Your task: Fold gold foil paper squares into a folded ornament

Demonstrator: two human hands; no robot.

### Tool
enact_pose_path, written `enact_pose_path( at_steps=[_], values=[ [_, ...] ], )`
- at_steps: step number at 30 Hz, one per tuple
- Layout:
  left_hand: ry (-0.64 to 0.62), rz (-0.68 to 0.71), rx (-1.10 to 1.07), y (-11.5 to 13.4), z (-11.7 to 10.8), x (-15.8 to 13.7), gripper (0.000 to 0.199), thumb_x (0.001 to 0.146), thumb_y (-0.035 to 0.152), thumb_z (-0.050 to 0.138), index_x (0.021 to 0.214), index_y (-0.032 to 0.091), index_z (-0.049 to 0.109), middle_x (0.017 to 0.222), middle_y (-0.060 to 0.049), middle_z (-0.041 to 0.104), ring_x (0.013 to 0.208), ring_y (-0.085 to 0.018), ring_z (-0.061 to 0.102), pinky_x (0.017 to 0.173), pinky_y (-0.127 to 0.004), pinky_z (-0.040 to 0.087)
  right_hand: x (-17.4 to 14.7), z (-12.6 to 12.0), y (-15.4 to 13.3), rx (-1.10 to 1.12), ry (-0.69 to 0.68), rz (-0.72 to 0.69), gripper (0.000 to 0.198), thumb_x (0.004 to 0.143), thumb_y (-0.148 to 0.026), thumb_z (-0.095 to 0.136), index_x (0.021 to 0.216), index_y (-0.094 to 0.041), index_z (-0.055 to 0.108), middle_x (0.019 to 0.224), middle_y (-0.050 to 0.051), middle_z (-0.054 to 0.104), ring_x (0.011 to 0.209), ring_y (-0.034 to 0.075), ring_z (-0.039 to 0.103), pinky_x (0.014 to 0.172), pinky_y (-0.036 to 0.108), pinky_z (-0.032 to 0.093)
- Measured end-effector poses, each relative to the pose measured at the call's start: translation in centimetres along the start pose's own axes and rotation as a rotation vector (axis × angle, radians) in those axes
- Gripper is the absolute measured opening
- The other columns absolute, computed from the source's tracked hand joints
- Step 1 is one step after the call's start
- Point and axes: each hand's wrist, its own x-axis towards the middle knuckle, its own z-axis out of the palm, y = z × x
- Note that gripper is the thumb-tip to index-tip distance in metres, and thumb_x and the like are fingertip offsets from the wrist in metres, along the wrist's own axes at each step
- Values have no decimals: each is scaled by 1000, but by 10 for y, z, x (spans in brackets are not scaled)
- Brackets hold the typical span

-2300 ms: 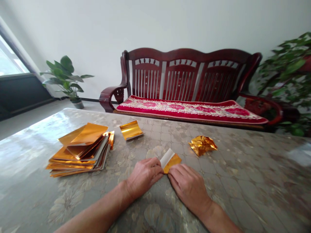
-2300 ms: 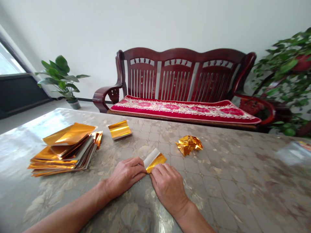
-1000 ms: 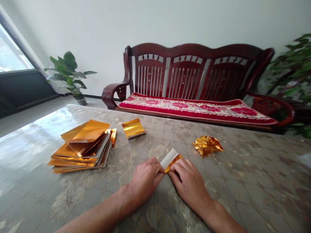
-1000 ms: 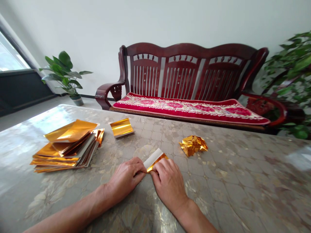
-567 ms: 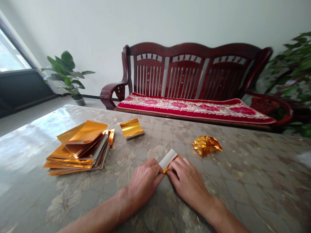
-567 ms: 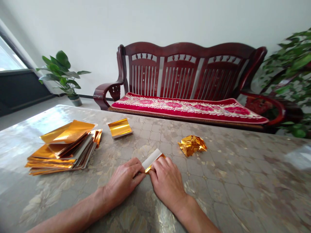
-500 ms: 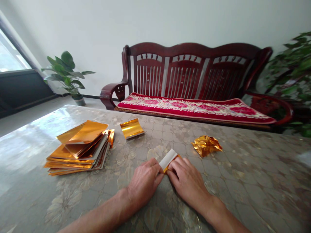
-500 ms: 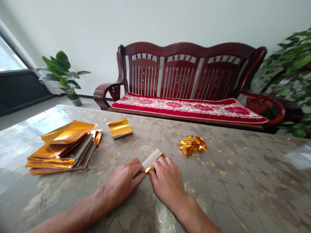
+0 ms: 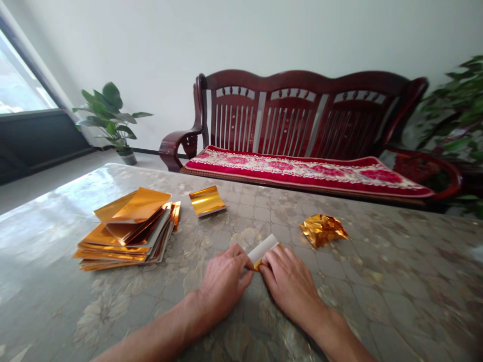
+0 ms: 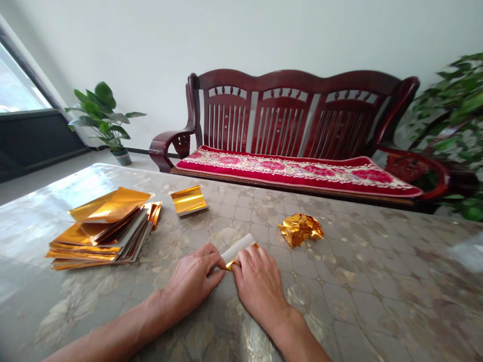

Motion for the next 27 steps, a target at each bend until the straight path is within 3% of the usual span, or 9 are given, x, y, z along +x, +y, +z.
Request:
enact_pose_path(
  at_steps=[11,21,27],
  values=[
    [93,35,-148,-8,2,-4,22,83,12,52,87,24,70,99,0,64,87,-14,64,78,-22,45,0,1,1,31,20,-16,12,93,-26,56,82,-24,56,88,3,62,84,21,54,70,33,35],
    [48,77,-45,-3,1,-6,29,89,14,48,94,28,73,105,2,65,88,-14,65,78,-22,46,0,1,2,2,6,-14,13,95,-27,54,82,-23,57,89,3,62,85,22,54,70,33,34],
    [21,74,2,0,-2,-5,22,92,23,51,92,27,72,104,1,65,87,-14,66,76,-22,46,1,2,0,-2,21,-1,14,95,-26,53,81,-23,57,88,3,63,83,22,54,69,33,34]
  ],
)
